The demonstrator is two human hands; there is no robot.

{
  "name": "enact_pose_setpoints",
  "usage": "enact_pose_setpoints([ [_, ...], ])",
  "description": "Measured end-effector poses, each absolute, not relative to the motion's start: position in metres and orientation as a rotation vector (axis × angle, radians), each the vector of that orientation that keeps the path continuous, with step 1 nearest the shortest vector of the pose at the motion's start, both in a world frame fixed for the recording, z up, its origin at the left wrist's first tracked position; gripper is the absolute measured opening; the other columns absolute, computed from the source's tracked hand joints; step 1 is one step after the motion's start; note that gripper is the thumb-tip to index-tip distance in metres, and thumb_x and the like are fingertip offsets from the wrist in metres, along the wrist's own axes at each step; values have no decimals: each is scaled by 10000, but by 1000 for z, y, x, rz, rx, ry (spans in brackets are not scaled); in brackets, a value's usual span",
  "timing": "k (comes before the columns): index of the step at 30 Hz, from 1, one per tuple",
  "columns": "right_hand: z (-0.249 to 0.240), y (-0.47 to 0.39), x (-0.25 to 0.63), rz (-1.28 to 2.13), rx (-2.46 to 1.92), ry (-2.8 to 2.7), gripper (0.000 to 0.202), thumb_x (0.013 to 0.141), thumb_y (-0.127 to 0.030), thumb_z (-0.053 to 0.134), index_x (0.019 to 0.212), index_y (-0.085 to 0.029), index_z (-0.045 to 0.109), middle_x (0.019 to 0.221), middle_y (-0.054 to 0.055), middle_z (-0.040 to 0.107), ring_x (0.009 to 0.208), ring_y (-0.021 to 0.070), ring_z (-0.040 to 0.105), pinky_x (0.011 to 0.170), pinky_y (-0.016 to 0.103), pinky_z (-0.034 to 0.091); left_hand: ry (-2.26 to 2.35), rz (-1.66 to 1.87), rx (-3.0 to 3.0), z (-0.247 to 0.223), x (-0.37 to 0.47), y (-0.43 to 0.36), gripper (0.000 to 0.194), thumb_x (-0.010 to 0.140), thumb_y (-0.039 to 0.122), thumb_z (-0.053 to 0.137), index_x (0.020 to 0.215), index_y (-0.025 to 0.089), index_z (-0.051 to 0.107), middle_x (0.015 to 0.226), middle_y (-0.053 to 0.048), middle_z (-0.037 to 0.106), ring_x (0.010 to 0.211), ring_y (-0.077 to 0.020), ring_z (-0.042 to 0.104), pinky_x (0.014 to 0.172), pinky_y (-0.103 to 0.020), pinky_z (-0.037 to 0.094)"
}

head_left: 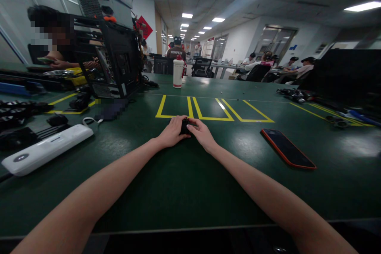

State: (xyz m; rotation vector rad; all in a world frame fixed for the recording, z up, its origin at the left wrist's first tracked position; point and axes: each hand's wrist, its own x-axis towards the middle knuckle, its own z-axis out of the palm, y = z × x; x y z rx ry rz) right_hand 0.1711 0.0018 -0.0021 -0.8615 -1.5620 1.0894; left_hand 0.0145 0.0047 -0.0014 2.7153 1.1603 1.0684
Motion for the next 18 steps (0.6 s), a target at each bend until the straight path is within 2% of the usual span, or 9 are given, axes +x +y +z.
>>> enact_pose_setpoints([
  [7,-5,0,172,1148,-765,-1557,250,690,-239,577,927,-205,506,1020,18,551,991,144,526,918,328,391,1161,1078,2723,-2,15,5,635,689,374,609,1186,163,273,1119,-122,417,1055,-279,422,890,-470,363],
  [13,-2,-3,172,1043,-810,-1582,160,752,-280,508,896,-212,521,940,12,557,940,141,528,872,330,407,1165,1074,2699,-2,15,5,644,690,387,606,1192,164,271,1125,-120,418,1050,-273,425,892,-459,368],
  [18,-4,2,172,1077,-877,-1568,239,739,-277,526,969,-211,523,1031,30,554,1001,157,507,905,348,382,1175,1061,2706,-1,15,5,641,692,393,602,1190,156,274,1115,-119,421,1042,-273,427,887,-454,374],
])
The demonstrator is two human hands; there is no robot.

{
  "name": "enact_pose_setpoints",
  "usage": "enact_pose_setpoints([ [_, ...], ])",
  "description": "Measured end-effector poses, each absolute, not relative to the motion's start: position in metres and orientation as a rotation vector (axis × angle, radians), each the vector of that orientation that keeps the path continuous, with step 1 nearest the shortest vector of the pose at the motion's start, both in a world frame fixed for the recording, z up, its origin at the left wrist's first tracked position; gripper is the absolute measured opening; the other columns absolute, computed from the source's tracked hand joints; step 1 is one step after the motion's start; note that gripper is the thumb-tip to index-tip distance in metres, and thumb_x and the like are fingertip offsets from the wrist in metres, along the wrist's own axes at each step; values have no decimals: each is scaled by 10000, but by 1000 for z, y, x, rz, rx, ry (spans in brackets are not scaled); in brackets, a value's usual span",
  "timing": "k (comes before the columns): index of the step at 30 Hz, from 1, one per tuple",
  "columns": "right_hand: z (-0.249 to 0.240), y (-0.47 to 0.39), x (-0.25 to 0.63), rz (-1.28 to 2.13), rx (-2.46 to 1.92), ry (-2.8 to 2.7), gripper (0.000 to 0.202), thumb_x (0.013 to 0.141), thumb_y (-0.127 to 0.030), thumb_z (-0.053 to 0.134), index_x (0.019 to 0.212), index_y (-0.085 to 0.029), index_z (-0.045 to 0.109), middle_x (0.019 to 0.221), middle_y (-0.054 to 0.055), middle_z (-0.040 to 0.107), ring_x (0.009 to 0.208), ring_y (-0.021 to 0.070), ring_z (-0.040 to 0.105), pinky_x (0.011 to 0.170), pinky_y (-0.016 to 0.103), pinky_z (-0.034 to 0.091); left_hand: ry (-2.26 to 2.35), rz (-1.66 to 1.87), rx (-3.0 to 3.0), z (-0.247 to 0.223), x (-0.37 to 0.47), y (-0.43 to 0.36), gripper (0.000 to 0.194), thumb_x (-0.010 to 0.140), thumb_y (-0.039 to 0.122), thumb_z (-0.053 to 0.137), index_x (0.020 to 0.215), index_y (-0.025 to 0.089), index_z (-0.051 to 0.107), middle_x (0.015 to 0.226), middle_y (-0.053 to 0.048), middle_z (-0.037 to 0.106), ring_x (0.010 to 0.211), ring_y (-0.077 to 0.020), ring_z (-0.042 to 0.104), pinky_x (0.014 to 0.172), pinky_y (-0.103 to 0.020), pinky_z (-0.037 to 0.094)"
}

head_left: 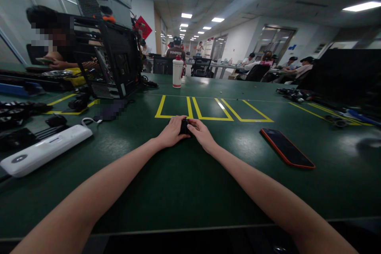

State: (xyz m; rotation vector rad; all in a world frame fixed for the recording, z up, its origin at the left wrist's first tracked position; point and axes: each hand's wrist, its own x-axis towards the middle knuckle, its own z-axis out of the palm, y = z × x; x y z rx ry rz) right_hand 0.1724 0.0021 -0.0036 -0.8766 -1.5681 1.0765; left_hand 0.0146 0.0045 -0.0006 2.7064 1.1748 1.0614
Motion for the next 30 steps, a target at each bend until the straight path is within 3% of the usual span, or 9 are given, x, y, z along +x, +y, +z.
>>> enact_pose_setpoints([
  [8,4,-6,174,1244,-753,-1529,258,686,-181,576,931,-211,501,1050,13,530,1047,152,497,928,324,379,1181,1070,2693,-3,14,6,643,691,387,605,1193,166,271,1125,-117,415,1048,-271,425,883,-452,378],
  [16,-4,2,170,1038,-813,-1542,160,726,-277,540,864,-197,520,897,6,552,899,135,527,865,329,403,1165,1083,2685,-1,16,5,657,688,441,592,1191,154,282,1114,-123,426,1045,-274,426,893,-454,365],
  [26,0,-4,173,1202,-749,-1553,302,678,-175,572,973,-209,518,1057,23,538,1050,169,491,938,356,370,1171,1075,2705,-3,15,6,632,692,374,606,1189,165,275,1121,-115,422,1048,-269,424,895,-454,365],
  [30,-1,-6,172,1185,-747,-1529,244,701,-197,555,942,-215,519,1052,17,537,1042,167,502,925,357,383,1171,1076,2701,-3,15,6,636,694,380,604,1192,167,271,1124,-114,417,1048,-271,425,890,-458,370],
])
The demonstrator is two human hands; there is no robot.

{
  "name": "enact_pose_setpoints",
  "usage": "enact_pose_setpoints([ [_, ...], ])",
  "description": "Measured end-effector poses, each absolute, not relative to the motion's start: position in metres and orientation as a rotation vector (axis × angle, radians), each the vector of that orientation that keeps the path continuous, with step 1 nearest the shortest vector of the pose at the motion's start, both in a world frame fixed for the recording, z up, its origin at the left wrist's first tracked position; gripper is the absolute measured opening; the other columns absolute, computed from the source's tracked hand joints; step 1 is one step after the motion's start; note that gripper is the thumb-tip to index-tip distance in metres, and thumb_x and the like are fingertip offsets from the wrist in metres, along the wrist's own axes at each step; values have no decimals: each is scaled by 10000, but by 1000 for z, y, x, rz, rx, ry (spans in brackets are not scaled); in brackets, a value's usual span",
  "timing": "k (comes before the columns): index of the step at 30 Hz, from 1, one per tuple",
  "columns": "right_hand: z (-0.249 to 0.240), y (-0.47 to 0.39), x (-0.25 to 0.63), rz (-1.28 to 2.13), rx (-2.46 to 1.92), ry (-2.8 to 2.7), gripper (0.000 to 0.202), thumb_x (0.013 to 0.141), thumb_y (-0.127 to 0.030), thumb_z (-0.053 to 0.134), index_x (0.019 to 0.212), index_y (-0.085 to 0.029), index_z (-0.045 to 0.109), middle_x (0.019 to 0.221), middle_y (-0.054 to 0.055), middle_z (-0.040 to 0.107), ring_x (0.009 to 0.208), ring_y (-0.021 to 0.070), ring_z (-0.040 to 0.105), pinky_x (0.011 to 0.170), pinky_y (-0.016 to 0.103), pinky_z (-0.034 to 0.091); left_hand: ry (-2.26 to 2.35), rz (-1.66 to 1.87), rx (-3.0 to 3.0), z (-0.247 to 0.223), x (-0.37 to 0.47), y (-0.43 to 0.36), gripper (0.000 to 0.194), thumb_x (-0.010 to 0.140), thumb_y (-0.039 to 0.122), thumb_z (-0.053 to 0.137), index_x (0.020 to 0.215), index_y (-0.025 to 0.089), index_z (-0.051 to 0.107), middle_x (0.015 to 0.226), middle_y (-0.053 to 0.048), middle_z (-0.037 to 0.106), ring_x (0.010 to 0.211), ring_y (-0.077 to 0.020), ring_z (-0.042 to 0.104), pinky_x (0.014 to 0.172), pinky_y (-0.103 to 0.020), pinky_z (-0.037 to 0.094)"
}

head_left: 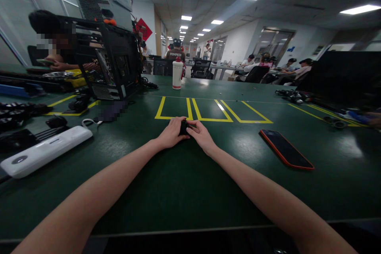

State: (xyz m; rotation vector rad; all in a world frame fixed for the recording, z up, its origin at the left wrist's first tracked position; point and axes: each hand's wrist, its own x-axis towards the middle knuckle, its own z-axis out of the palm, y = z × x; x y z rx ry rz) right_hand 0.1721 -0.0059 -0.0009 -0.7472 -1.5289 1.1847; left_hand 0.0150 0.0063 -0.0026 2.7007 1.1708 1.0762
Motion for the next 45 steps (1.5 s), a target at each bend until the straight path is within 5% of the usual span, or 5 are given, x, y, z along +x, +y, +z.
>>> enact_pose_setpoints([
  [10,-4,2,171,1160,-823,-1523,307,717,-229,542,1021,-204,519,1095,40,532,1035,163,502,953,359,354,1156,1075,2710,-2,15,5,650,690,403,603,1191,152,275,1114,-120,422,1041,-266,426,893,-445,369],
  [21,-3,-3,171,1111,-730,-1538,199,701,-215,555,899,-205,543,983,15,555,966,150,538,930,352,378,1166,1081,2707,-4,15,9,646,689,407,602,1187,150,281,1115,-122,421,1040,-265,424,894,-442,366],
  [28,-5,1,173,1127,-832,-1563,339,709,-234,551,1043,-211,502,1102,39,529,1031,170,505,951,378,359,1178,1066,2694,-3,15,8,655,684,408,605,1190,154,276,1114,-118,419,1044,-266,422,892,-444,369],
  [39,3,-8,171,1142,-764,-1523,167,714,-210,541,880,-199,521,990,14,551,1004,143,517,944,337,372,1192,1065,2682,-3,15,8,640,688,401,603,1189,165,281,1126,-118,420,1052,-275,429,890,-466,366],
  [45,-1,-1,172,1162,-816,-1529,328,706,-199,549,1029,-213,494,1110,44,519,1053,160,491,966,360,343,1191,1071,2701,-3,16,8,655,681,403,610,1187,144,284,1109,-127,426,1043,-273,432,894,-453,366],
])
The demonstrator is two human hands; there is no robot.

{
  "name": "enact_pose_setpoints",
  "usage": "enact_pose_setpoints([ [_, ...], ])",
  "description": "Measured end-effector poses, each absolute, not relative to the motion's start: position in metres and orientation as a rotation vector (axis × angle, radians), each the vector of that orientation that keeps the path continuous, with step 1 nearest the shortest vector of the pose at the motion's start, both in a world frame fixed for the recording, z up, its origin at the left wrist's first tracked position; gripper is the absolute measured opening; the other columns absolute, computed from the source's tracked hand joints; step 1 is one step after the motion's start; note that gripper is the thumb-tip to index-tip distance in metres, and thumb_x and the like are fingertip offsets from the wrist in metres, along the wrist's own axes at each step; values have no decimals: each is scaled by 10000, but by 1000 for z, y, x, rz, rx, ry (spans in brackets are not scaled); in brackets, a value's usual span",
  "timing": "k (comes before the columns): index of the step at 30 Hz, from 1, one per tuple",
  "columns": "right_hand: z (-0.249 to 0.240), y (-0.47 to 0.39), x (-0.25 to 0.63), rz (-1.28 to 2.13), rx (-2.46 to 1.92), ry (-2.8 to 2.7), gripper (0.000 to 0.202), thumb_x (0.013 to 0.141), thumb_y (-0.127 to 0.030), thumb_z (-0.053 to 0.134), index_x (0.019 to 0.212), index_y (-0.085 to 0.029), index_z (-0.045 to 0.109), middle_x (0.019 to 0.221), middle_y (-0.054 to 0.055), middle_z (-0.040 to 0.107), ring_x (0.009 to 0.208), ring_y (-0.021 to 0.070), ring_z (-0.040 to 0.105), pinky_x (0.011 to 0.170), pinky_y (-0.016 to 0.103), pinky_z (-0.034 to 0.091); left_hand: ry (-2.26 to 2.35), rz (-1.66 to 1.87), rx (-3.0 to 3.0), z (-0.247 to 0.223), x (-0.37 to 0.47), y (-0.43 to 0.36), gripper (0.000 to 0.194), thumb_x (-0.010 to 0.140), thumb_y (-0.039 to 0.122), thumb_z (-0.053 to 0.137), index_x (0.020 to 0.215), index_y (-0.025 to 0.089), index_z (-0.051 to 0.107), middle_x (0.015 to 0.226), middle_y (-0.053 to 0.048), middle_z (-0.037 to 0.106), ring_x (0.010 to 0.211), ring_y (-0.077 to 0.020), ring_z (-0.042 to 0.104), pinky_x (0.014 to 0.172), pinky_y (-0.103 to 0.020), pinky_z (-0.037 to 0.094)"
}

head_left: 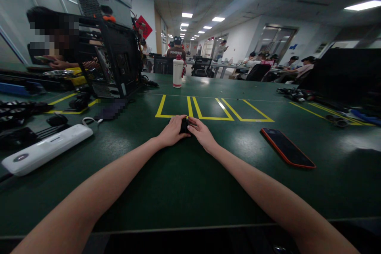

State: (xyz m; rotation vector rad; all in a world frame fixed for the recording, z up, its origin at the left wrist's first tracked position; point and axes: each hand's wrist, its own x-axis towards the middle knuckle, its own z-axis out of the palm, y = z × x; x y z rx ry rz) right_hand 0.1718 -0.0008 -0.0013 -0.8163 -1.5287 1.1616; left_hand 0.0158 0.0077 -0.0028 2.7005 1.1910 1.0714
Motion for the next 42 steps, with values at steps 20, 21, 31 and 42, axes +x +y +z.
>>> enact_pose_setpoints([
  [20,-3,0,172,1039,-765,-1639,358,723,-174,512,1069,-261,499,1127,9,499,1069,147,470,977,342,331,1197,1075,2647,-4,14,10,638,691,418,593,1189,154,295,1107,-125,433,1044,-275,439,885,-466,364],
  [21,-3,-1,172,1039,-774,-1643,347,720,-177,515,1059,-254,511,1128,14,498,1059,150,478,976,343,330,1196,1078,2649,-4,14,10,635,693,412,593,1190,155,293,1112,-125,431,1048,-274,436,887,-465,363],
  [31,-2,-3,169,998,-787,-1609,109,735,-247,508,834,-203,519,1043,26,529,1023,160,498,930,345,360,1231,1089,2669,-7,16,13,664,683,451,593,1186,140,291,1095,-131,434,1030,-276,443,881,-456,374],
  [42,0,-2,166,960,-774,-1604,211,714,-193,520,917,-219,471,962,9,490,978,139,501,924,313,378,1181,1066,2665,-4,14,8,632,705,415,581,1202,171,276,1119,-119,423,1049,-270,430,882,-458,376],
])
